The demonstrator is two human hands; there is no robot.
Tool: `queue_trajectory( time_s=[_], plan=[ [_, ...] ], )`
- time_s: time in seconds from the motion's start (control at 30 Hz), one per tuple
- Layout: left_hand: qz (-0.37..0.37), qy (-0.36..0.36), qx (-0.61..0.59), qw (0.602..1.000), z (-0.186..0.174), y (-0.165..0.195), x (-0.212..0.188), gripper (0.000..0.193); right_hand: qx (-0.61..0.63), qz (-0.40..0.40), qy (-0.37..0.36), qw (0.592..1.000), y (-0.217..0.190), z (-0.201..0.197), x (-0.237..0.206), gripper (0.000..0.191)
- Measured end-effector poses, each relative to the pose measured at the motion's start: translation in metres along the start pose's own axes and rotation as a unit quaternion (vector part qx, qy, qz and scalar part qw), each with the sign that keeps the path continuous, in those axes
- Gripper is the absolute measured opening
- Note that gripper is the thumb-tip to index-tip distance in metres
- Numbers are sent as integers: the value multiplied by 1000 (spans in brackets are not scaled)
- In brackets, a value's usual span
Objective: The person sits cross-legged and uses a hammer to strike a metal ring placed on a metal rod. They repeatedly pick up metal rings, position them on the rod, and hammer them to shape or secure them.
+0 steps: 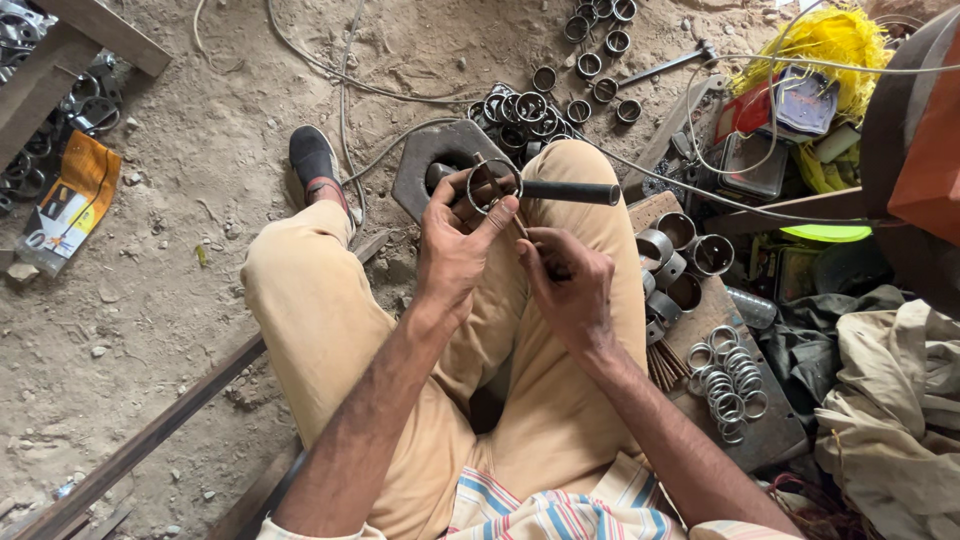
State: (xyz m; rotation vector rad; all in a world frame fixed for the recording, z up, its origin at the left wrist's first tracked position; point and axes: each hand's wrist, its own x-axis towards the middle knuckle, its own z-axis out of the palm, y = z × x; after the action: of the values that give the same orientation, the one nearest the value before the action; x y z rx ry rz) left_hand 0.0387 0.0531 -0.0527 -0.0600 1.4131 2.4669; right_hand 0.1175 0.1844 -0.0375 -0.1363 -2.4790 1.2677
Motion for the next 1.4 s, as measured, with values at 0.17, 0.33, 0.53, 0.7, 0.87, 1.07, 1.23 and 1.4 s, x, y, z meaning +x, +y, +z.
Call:
queue_trajectory(
  time_s=[0.17, 0.33, 0.53, 0.7, 0.87, 1.07, 1.23, 1.4],
  plan=[
    [-11, -9, -6, 1000, 5, 0, 0, 40, 33, 32, -15, 999, -4, -2, 2, 10],
    [-28, -15, 4, 999, 5, -4, -1, 39, 48, 27, 0, 998, -5, -1, 4, 13],
    [3, -19, 4, 1000, 9, -5, 5, 38, 54, 71, 5, 996, -10, -1, 9, 9],
    [-21, -19, 0, 1000, 10, 1, 4, 38, 61, 58, 6, 996, -12, -2, 11, 12],
    [-44, -33, -10, 998, 12, 10, 2, 37, 54, 71, -5, 996, -12, -1, 10, 11],
    [-45, -41, -4, 998, 13, 16, -1, 36, 39, 40, -18, 998, -13, -1, 9, 16],
    [-46, -39, 19, 998, 14, 14, -1, 36, 75, 80, -13, 994, -13, 0, 9, 16],
    [-45, -42, 12, 998, 14, 15, -1, 36, 87, 96, -30, 991, -12, 1, 11, 17]
  ],
)
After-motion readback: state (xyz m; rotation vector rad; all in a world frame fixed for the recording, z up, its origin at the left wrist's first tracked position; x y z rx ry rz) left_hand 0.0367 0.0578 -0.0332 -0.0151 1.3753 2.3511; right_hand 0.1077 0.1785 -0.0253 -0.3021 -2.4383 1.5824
